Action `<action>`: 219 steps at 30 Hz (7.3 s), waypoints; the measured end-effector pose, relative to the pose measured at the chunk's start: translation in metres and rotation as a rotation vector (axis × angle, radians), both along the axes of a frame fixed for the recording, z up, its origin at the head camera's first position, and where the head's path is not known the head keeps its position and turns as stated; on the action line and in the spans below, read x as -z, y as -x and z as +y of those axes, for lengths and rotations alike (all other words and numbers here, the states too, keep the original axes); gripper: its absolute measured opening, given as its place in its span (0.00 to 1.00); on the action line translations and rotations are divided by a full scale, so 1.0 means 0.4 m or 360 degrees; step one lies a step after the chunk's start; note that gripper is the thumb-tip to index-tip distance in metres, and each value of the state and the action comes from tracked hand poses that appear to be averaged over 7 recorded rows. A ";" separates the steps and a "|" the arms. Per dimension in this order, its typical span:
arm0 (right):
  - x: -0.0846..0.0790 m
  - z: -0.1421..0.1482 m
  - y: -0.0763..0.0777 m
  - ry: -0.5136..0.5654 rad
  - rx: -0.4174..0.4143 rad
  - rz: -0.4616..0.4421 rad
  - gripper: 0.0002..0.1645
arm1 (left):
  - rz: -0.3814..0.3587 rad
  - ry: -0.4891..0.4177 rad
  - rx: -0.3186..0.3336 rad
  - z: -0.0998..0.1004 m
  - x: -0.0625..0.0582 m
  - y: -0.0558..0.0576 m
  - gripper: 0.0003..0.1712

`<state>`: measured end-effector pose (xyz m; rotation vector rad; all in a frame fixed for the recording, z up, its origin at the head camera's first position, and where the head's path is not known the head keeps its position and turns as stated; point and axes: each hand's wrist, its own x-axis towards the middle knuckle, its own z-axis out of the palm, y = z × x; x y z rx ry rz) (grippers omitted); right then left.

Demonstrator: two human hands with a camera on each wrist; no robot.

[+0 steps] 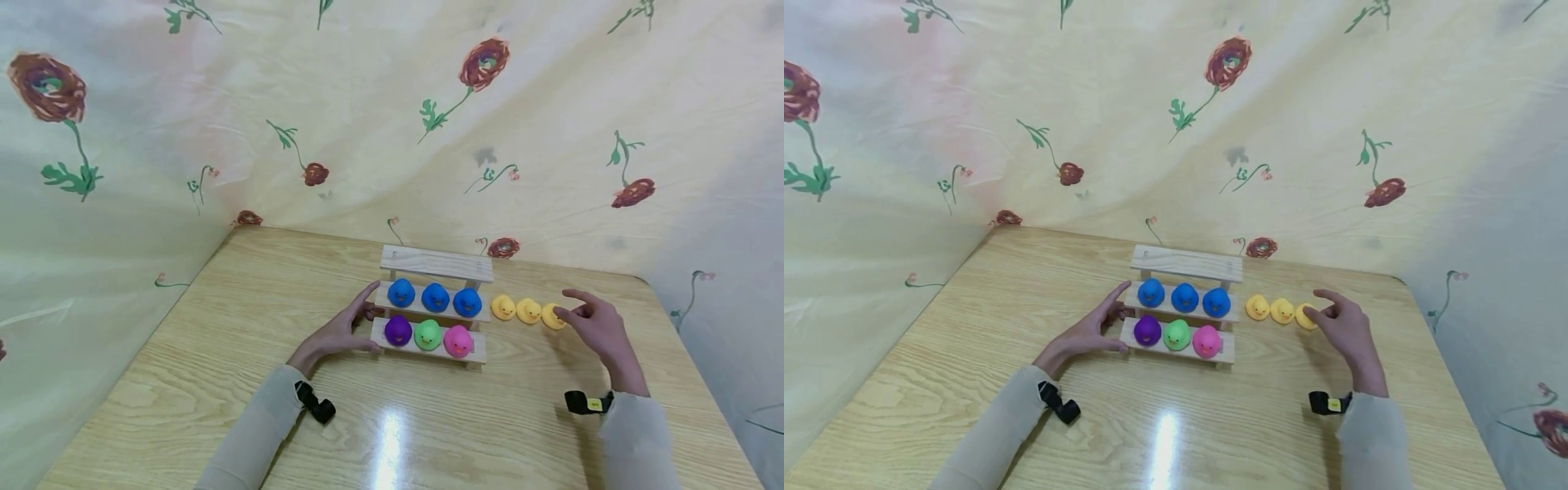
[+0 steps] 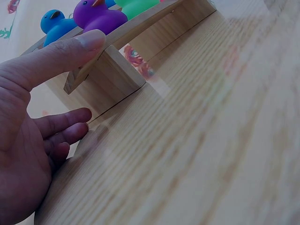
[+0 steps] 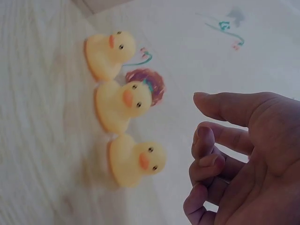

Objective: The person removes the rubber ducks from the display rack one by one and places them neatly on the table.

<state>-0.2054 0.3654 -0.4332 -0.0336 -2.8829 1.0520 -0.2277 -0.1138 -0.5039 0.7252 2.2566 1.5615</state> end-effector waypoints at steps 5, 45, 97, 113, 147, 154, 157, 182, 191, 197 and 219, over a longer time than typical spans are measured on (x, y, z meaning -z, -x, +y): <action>-0.039 -0.034 -0.005 -0.0014 0.0002 0.0076 0.36 | -0.0005 0.0005 -0.0006 0.001 -0.003 0.002 0.68; -0.106 -0.305 -0.033 0.0010 -0.0368 0.0262 0.25 | -0.0009 0.0002 -0.0020 0.004 -0.011 0.010 0.69; -0.071 -0.395 -0.011 0.0018 -0.0282 0.0205 0.26 | -0.0017 -0.0060 0.0067 -0.017 -0.014 0.056 0.71; -0.060 -0.363 -0.048 -0.0031 -0.0252 0.0335 0.28 | 0.0040 -0.0065 0.0066 -0.017 0.013 0.037 0.70; -0.061 -0.238 -0.072 -0.0096 -0.0092 0.0359 0.28 | 0.0012 -0.0015 0.0013 -0.009 0.009 0.033 0.70; -0.036 -0.219 -0.072 -0.0092 -0.0103 0.0280 0.28 | 0.0016 -0.0010 0.0009 -0.007 0.008 0.035 0.70; -0.027 -0.215 -0.071 -0.0093 -0.0114 0.0253 0.29 | 0.0012 -0.0010 0.0009 -0.007 0.009 0.037 0.70; 0.047 -0.212 -0.050 -0.0040 -0.0201 0.0149 0.25 | 0.0022 -0.0044 0.0032 -0.014 0.001 0.052 0.71; 0.072 -0.211 -0.042 0.0012 -0.0200 0.0023 0.26 | 0.0022 -0.0052 0.0053 -0.013 -0.001 0.060 0.71; 0.082 -0.210 -0.036 0.0012 -0.0213 0.0008 0.26 | 0.0008 -0.0065 0.0065 -0.014 0.000 0.063 0.71; 0.105 -0.201 -0.024 0.0044 -0.0206 -0.0057 0.27 | 0.0014 -0.0044 0.0049 -0.017 -0.001 0.065 0.71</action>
